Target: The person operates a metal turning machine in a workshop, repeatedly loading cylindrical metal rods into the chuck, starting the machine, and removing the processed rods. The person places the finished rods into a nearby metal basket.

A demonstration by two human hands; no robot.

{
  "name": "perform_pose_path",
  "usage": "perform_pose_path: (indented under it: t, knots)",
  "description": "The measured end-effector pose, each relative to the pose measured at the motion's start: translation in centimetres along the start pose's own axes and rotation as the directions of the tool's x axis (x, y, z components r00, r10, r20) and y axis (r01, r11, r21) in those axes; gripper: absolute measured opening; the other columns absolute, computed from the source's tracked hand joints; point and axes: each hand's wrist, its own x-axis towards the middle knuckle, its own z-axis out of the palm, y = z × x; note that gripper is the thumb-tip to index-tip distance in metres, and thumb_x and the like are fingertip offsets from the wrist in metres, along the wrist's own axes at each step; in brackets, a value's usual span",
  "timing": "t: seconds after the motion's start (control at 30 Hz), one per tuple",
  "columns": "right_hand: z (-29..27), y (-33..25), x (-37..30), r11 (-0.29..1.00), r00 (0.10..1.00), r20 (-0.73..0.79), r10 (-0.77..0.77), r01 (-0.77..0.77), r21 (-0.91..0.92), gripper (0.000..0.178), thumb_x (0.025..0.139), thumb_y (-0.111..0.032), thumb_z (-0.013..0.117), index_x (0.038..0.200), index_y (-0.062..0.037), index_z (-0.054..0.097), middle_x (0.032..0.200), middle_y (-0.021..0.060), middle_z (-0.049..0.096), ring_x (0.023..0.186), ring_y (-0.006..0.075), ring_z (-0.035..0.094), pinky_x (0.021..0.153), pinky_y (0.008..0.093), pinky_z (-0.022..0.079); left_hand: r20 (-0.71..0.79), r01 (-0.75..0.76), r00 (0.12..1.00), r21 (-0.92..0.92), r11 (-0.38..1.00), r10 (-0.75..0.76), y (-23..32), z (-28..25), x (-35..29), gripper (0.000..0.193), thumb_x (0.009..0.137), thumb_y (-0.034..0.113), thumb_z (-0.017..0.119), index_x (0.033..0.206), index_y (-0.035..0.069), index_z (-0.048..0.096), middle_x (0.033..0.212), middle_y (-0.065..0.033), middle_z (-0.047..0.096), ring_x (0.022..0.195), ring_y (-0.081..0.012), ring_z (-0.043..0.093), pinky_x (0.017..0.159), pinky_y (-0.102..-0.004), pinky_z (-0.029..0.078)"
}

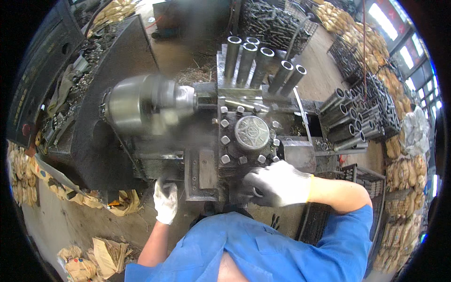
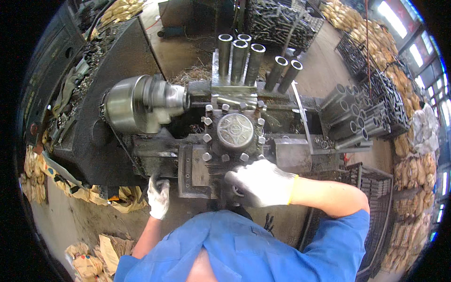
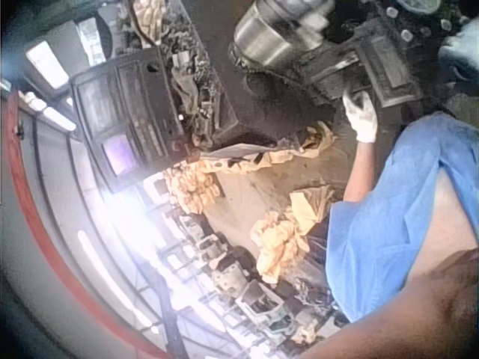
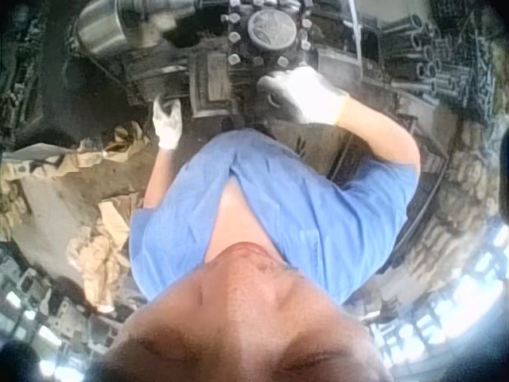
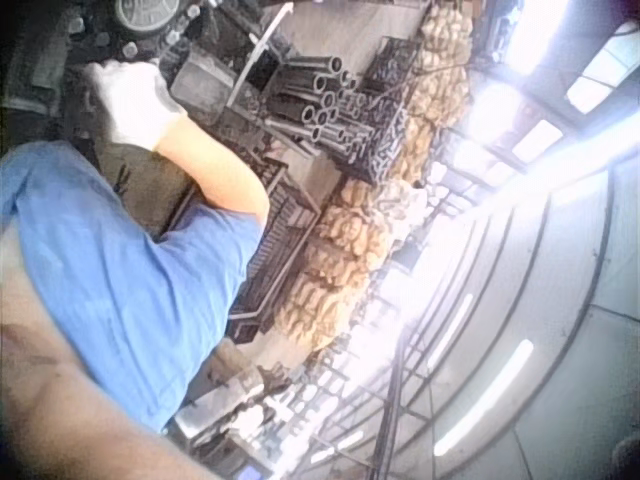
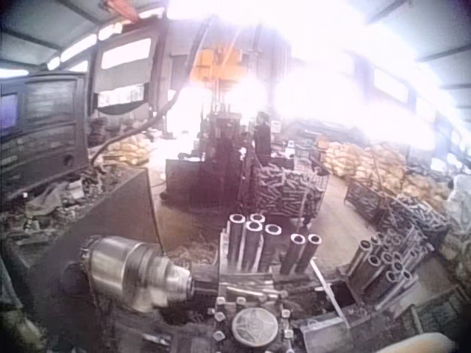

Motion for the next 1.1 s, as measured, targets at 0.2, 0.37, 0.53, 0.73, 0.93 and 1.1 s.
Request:
perform_pose_path:
  t: [0.2,0.37,0.53,0.73,0.93,1.1]
  knots:
    - [-12.0,-0.2,1.3,0.976,0.932,-0.359,0.058,0.022,0.215,0.06,0.059,-0.01,0.092,0.116,-0.0038,0.074,0.109,0.0174,0.08,0.099,0.0296,0.08,0.088,0.0388,0.064,-0.089,0.076,0.993,0.046,0.996,-0.072,-4.9,-1.1,-3.0,0.043,0.099,0.012,0.071,0.14,0.004,0.06,0.12,-0.0188,0.074,0.098,-0.0319,0.073,0.088,-0.0429,0.059]
    - [-12.9,9.7,7.9,0.844,0.914,-0.329,0.235,-0.36,-0.397,0.047,0.074,-0.025,0.085,0.112,-0.0032,0.069,0.089,0.0221,0.074,0.088,0.0413,0.075,0.079,0.0496,0.06,-0.047,0.218,0.975,0.046,0.975,-0.216,-7.5,-2.0,-3.2,0.036,0.099,0.015,0.069,0.133,0.002,0.065,0.119,-0.0202,0.075,0.104,-0.0317,0.074,0.094,-0.0413,0.058]
    - [-10.3,14.6,13.2,0.739,0.877,-0.179,0.447,-0.474,-0.478,0.036,0.077,-0.027,0.076,0.104,-0.0042,0.079,0.098,0.0238,0.078,0.096,0.0401,0.077,0.084,0.0486,0.062,-0.141,0.364,0.914,-0.124,0.923,-0.38,-15.3,-3.2,-6.2,0.036,0.099,0.014,0.069,0.131,-0.001,0.067,0.12,-0.0177,0.076,0.107,-0.0287,0.072,0.095,-0.0397,0.057]
    - [-6.5,17.5,16.0,0.838,0.918,0.059,0.393,-0.331,-0.434,0.039,0.074,-0.03,0.078,0.1,-0.0014,0.078,0.094,0.0235,0.078,0.091,0.0404,0.077,0.08,0.0493,0.061,-0.247,0.464,0.728,-0.511,0.724,-0.64,-18.4,-7.7,-7.4,0.038,0.107,0.022,0.066,0.137,0.0,0.06,0.113,-0.0117,0.072,0.085,-0.0217,0.071,0.079,-0.0371,0.06]
    - [-1.4,25.3,16.7,0.982,0.996,-0.041,0.077,-0.083,-0.171,0.043,0.072,-0.035,0.083,0.094,0.0009,0.073,0.088,0.0245,0.074,0.087,0.0432,0.073,0.077,0.0492,0.057,-0.496,0.324,0.492,-0.659,0.679,-0.716,-20.1,-13.2,-6.0,0.045,0.111,0.043,0.056,0.134,0.005,0.06,0.106,-0.0103,0.072,0.078,-0.0222,0.07,0.067,-0.0354,0.059]
    - [-1.2,23.2,20.6,0.991,0.993,0.077,0.09,-0.081,-0.109,0.042,0.076,-0.024,0.077,0.105,0.0045,0.073,0.098,0.0293,0.075,0.091,0.0443,0.073,0.082,0.0491,0.058,-0.418,0.153,0.506,-0.817,0.556,-0.754,-19.8,-16.6,-4.3,0.038,0.109,0.052,0.057,0.102,0.015,0.065,0.078,-0.0023,0.062,0.059,-0.0171,0.057,0.053,-0.0352,0.048]
